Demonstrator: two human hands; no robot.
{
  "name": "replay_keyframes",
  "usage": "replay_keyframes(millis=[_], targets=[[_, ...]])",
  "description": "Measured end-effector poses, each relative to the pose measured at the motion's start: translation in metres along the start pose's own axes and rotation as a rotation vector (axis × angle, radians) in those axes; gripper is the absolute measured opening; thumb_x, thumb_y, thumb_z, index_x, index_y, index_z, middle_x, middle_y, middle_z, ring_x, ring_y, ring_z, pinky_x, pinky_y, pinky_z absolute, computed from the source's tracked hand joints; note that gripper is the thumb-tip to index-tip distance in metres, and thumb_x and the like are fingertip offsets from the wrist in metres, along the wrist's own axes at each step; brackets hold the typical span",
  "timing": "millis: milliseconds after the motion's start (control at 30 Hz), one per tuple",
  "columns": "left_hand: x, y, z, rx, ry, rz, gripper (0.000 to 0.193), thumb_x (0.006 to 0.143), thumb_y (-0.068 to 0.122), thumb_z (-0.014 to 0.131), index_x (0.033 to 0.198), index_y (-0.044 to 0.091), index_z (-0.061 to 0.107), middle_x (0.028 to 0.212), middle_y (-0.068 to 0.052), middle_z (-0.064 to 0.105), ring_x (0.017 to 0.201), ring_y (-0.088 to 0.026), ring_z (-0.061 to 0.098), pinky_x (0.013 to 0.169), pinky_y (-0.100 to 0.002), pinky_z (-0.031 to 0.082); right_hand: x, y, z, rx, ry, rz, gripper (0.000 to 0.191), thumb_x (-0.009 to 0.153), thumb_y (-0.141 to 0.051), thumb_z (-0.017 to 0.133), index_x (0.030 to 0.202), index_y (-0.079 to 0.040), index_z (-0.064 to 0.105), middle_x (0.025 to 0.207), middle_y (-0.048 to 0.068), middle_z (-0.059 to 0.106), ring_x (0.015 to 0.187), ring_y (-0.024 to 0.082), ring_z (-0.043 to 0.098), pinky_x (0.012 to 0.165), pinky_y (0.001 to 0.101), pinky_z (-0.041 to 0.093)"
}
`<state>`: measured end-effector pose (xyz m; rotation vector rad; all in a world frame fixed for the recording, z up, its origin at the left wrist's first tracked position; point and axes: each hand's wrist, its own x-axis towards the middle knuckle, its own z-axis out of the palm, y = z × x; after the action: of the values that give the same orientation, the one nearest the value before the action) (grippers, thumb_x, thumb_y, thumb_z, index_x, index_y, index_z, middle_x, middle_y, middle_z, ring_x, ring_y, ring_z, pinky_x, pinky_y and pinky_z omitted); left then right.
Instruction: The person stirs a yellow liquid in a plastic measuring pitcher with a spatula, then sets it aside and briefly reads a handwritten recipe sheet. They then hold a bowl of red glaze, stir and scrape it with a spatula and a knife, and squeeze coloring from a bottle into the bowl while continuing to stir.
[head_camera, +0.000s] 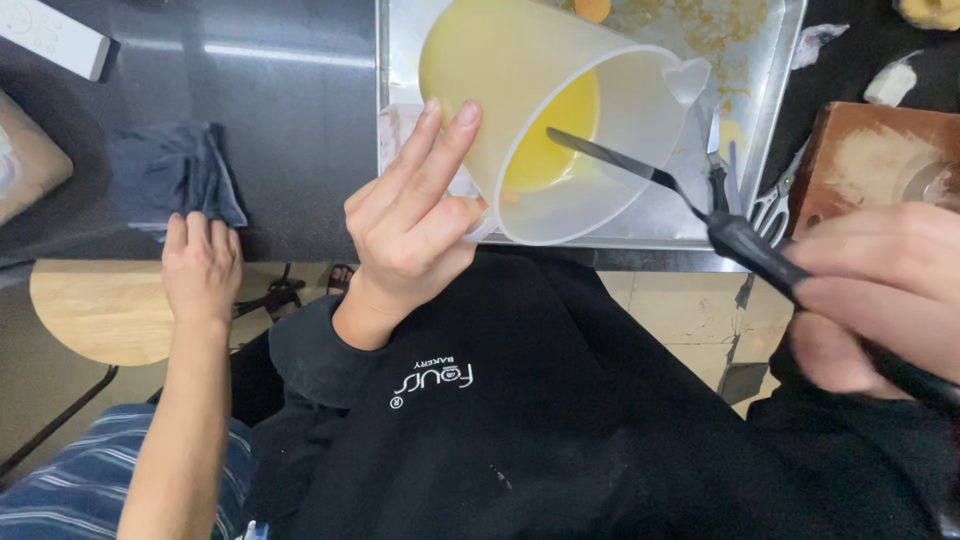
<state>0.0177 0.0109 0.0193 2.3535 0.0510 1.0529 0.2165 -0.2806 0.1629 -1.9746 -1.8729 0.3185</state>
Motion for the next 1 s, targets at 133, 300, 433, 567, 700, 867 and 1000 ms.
replay_keyframes(millis=[133, 300, 433, 567, 700, 867, 1000], targets=[[-0.001, 0.0, 0.0, 0.012, 0.002, -0.018, 0.027, 0.085, 0.001, 0.082, 0.076, 0.005, 0.057, 0.139, -0.013, 0.063, 0.131, -0.034, 0.064, 0.085, -0.031, 0.061, -0.024, 0.004, 0.0, -0.067, -0.116, 0.031, 0.018, 0.077, -0.012, 0.073, 0.088, 0.001, 0.068, 0.091, 0.019, 0.069, 0.084, 0.036, 0.07, 0.075, 0.0434, 0.058], [-0.003, -0.003, 0.002, 0.015, -0.004, -0.014, 0.029, 0.085, 0.001, 0.082, 0.074, 0.006, 0.055, 0.14, -0.013, 0.063, 0.132, -0.034, 0.063, 0.085, -0.03, 0.062, -0.029, -0.004, -0.001, 0.048, 0.13, 0.038, 0.015, 0.083, -0.01, 0.069, 0.087, 0.0, 0.058, 0.092, 0.021, 0.065, 0.084, 0.035, 0.068, 0.08, 0.0482, 0.059], [-0.004, -0.001, 0.003, 0.004, 0.014, -0.022, 0.027, 0.085, 0.002, 0.082, 0.076, 0.006, 0.057, 0.14, -0.014, 0.062, 0.132, -0.034, 0.063, 0.085, -0.03, 0.061, -0.01, -0.009, -0.003, 0.041, 0.13, -0.128, 0.014, 0.08, -0.01, 0.069, 0.088, -0.003, 0.06, 0.092, 0.018, 0.067, 0.082, 0.038, 0.07, 0.077, 0.0496, 0.06], [-0.004, 0.0, 0.004, 0.015, 0.011, -0.021, 0.028, 0.084, -0.001, 0.081, 0.075, 0.005, 0.055, 0.139, -0.012, 0.063, 0.131, -0.034, 0.064, 0.083, -0.03, 0.061, 0.007, -0.026, 0.003, 0.028, 0.015, 0.047, 0.019, 0.073, -0.009, 0.073, 0.088, 0.0, 0.066, 0.091, 0.019, 0.068, 0.081, 0.038, 0.07, 0.074, 0.0449, 0.057], [-0.004, 0.0, 0.003, 0.014, 0.008, -0.021, 0.03, 0.084, -0.001, 0.081, 0.074, 0.005, 0.054, 0.139, -0.013, 0.064, 0.13, -0.034, 0.065, 0.082, -0.03, 0.06, 0.012, -0.031, 0.001, 0.0, -0.057, 0.12, 0.017, 0.072, -0.009, 0.075, 0.085, 0.0, 0.07, 0.089, 0.017, 0.069, 0.085, 0.034, 0.072, 0.074, 0.0423, 0.056], [-0.003, 0.001, 0.001, 0.012, -0.001, -0.027, 0.028, 0.083, 0.0, 0.081, 0.075, 0.005, 0.055, 0.137, -0.013, 0.064, 0.129, -0.034, 0.065, 0.081, -0.031, 0.06, -0.013, -0.006, -0.005, -0.02, 0.0, 0.088, 0.019, 0.078, -0.009, 0.071, 0.092, 0.001, 0.065, 0.094, 0.02, 0.068, 0.089, 0.037, 0.068, 0.079, 0.0453, 0.056], [-0.003, 0.002, -0.001, 0.003, -0.014, -0.034, 0.029, 0.084, 0.001, 0.082, 0.076, 0.006, 0.055, 0.138, -0.013, 0.064, 0.13, -0.035, 0.064, 0.083, -0.031, 0.06, -0.03, 0.005, -0.002, -0.075, 0.088, 0.023, 0.023, 0.082, -0.01, 0.074, 0.096, 0.004, 0.061, 0.095, 0.023, 0.065, 0.089, 0.041, 0.067, 0.078, 0.0489, 0.056]])
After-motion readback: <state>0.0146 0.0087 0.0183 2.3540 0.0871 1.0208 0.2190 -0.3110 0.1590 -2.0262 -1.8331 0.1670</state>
